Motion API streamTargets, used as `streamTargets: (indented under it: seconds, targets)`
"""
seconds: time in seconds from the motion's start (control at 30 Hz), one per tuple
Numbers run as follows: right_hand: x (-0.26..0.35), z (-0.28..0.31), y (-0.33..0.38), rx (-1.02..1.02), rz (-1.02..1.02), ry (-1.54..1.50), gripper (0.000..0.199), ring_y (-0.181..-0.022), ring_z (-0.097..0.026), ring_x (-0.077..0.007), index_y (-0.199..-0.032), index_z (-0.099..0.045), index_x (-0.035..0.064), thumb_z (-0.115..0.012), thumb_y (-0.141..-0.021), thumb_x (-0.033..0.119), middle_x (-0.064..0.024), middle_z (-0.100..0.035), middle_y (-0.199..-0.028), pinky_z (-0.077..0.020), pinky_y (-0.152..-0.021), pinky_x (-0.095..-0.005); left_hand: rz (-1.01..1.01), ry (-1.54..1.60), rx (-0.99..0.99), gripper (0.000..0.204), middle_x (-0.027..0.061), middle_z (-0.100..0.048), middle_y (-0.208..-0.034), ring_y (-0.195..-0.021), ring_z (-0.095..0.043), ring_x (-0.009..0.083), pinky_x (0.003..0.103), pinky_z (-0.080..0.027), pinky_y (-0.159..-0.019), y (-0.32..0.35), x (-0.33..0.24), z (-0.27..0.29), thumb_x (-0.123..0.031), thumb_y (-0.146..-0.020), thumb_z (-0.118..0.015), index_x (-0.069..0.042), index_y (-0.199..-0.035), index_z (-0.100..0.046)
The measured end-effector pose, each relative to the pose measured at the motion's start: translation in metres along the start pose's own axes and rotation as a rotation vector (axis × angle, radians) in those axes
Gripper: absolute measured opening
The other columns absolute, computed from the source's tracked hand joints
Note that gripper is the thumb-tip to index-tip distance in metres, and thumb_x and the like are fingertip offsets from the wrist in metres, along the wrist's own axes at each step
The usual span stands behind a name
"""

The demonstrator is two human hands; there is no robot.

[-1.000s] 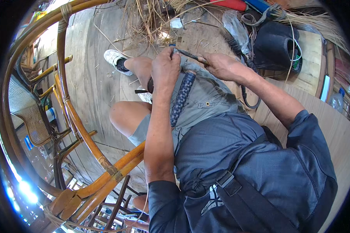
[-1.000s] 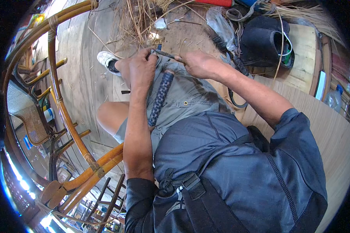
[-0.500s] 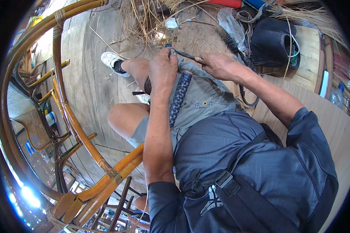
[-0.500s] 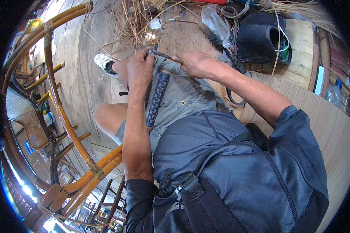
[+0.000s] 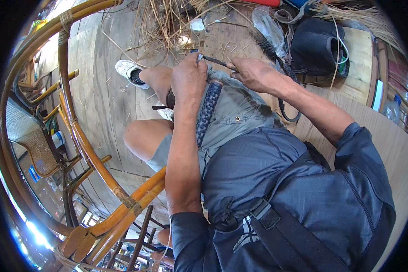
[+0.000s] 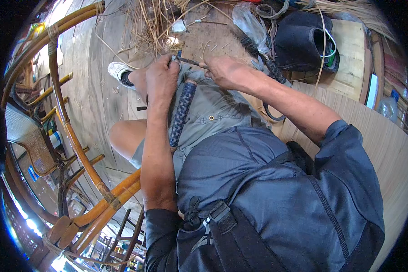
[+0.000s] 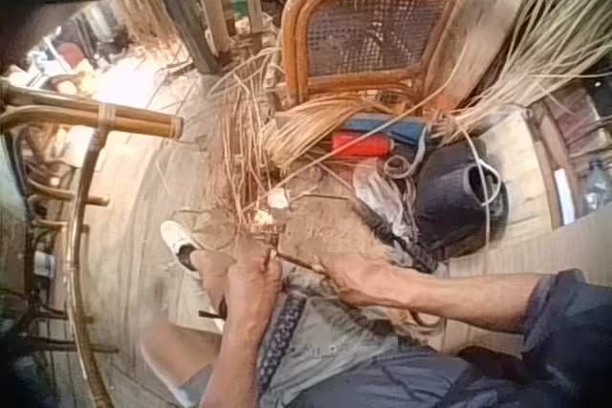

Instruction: Weaving and repairing rattan/bamboo chairs using hammer, pliers, and weaving strips.

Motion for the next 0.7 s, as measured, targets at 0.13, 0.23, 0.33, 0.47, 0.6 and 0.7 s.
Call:
streamTargets:
  seconds: [0.13, 0.23, 0.33, 0.47, 0.6, 0.7]
  targets:
    - [-0.006, 0.003, 0.001, -0.012, -0.048, 0.034, 0.027, -0.087, -0.057, -0.0419, -0.097, -0.05, -0.0025, -0.053, -0.089, 0.023, -0.0256, -0.059, -0.087, -0.0439, -0.07, -0.047, 0.058, -0.079, 0.113, 0.024, 0.024, -0.061, -0.08, -0.076, -0.06, 0.0393, 0.046, -0.047, -0.068, -0.004, 0.003, -0.01, -0.017, -0.08, -0.052, -0.003, -0.095, -0.063]
    - [-0.001, 0.017, 0.003, 0.066, -0.07, 0.071, 0.028, -0.085, -0.058, -0.0411, -0.097, -0.051, -0.0019, -0.053, -0.089, 0.025, -0.0251, -0.059, -0.087, -0.0444, -0.068, -0.0468, 0.065, 0.06, 0.276, 0.023, 0.0229, -0.061, -0.076, -0.071, -0.061, 0.0363, 0.043, -0.047, -0.064, -0.011, 0.013, -0.016, -0.017, -0.079, -0.053, -0.002, -0.093, -0.063]
    - [-0.004, 0.021, 0.01, 0.162, -0.071, 0.041, 0.024, -0.088, -0.059, -0.0402, -0.098, -0.056, 0.0001, -0.056, -0.087, 0.021, -0.0239, -0.061, -0.088, -0.0453, -0.072, -0.0457, 0.111, 0.266, 0.448, 0.024, 0.0209, -0.061, -0.071, -0.065, -0.061, 0.0294, 0.037, -0.045, -0.061, -0.009, 0.017, -0.03, -0.017, -0.078, -0.054, 0.001, -0.09, -0.063]
    - [-0.026, 0.011, 0.016, 0.179, -0.045, 0.058, 0.025, -0.085, -0.059, -0.0388, -0.097, -0.055, 0.0005, -0.055, -0.088, 0.024, -0.0238, -0.06, -0.085, -0.0451, -0.069, -0.0448, 0.055, 0.235, 0.512, 0.029, 0.0107, -0.062, -0.074, -0.065, -0.057, 0.018, 0.029, -0.044, -0.06, -0.007, 0.007, -0.042, -0.013, -0.08, -0.052, 0.0, -0.103, -0.063]
    - [-0.032, 0.017, 0.02, 0.082, -0.142, 0.207, 0.022, -0.081, -0.06, -0.0382, -0.095, -0.053, 0.0018, -0.049, -0.09, 0.023, -0.0236, -0.06, -0.083, -0.0448, -0.065, -0.0471, 0.085, 0.272, 0.588, 0.034, 0.0009, -0.062, -0.077, -0.064, -0.052, 0.0082, 0.022, -0.043, -0.058, -0.003, 0.016, -0.059, -0.01, -0.081, -0.05, 0.0, -0.111, -0.062]
    - [-0.037, 0.018, 0.025, -0.005, -0.123, 0.231, 0.024, -0.08, -0.06, -0.0397, -0.092, -0.055, 0.0028, -0.044, -0.092, 0.024, -0.023, -0.061, -0.082, -0.0455, -0.064, -0.0479, 0.229, 0.309, 0.605, 0.034, 0.0165, -0.064, -0.074, -0.066, -0.062, 0.0222, 0.031, -0.048, -0.064, -0.005, 0.005, -0.061, -0.019, -0.081, -0.051, -0.002, -0.108, -0.062]
Point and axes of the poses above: each hand's wrist, its own y-axis away from the middle knuckle, its own z-axis out of the back of the hand, x = y × z, the point moved 7 cm from there along -y, towards the middle knuckle
